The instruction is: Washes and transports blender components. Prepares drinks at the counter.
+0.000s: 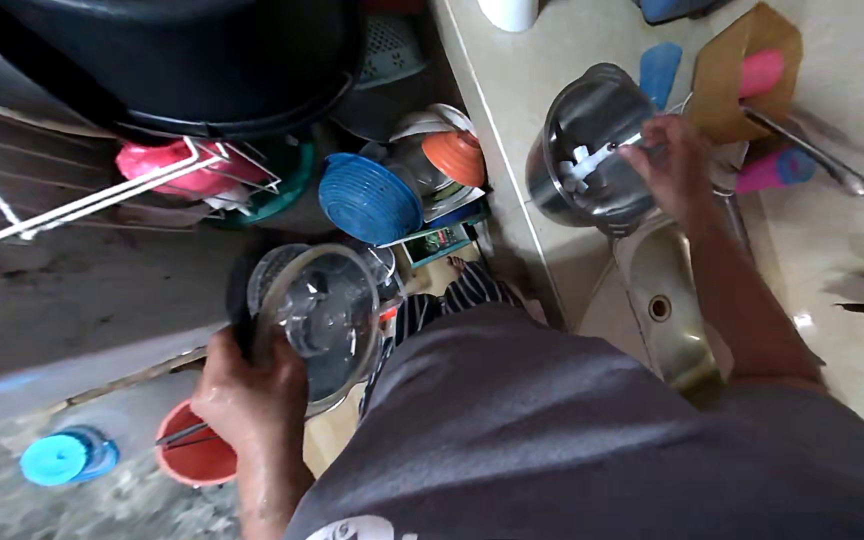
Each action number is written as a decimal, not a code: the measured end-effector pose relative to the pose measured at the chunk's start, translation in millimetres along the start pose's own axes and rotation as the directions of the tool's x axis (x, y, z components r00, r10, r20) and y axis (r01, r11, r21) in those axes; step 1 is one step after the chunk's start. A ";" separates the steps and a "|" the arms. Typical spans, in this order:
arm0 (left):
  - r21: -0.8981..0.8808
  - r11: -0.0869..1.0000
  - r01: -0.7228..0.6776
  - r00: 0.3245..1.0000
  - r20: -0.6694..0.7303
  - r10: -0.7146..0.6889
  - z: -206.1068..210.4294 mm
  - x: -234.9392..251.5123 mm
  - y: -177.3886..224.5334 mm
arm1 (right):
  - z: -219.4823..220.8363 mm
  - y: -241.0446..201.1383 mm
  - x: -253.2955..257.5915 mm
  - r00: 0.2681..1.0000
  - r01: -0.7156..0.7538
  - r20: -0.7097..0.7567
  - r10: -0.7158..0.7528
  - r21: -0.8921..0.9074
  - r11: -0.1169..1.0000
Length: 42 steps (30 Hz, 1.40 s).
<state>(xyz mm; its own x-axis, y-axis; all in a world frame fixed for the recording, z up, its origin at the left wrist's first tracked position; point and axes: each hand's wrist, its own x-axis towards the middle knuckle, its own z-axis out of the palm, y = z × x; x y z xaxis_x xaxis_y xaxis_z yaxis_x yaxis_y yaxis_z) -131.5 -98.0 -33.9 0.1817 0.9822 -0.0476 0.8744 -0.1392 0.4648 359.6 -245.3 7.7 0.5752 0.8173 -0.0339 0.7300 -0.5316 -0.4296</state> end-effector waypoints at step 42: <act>-0.376 0.421 0.826 0.315 -0.311 -0.897 -124.7 -431.4 -298.8 | 173.3 -466.8 -216.7 -0.361 0.915 0.103 -0.927 0.229 -0.331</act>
<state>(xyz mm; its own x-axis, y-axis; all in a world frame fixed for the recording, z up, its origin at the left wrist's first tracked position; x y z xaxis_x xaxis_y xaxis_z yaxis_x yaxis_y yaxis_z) -527.3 -464.4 -41.9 -0.8665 0.4738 -0.1572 0.3487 0.7998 0.4886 -169.8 -135.7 59.2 -0.9223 0.2202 0.3177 0.2001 0.9752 -0.0950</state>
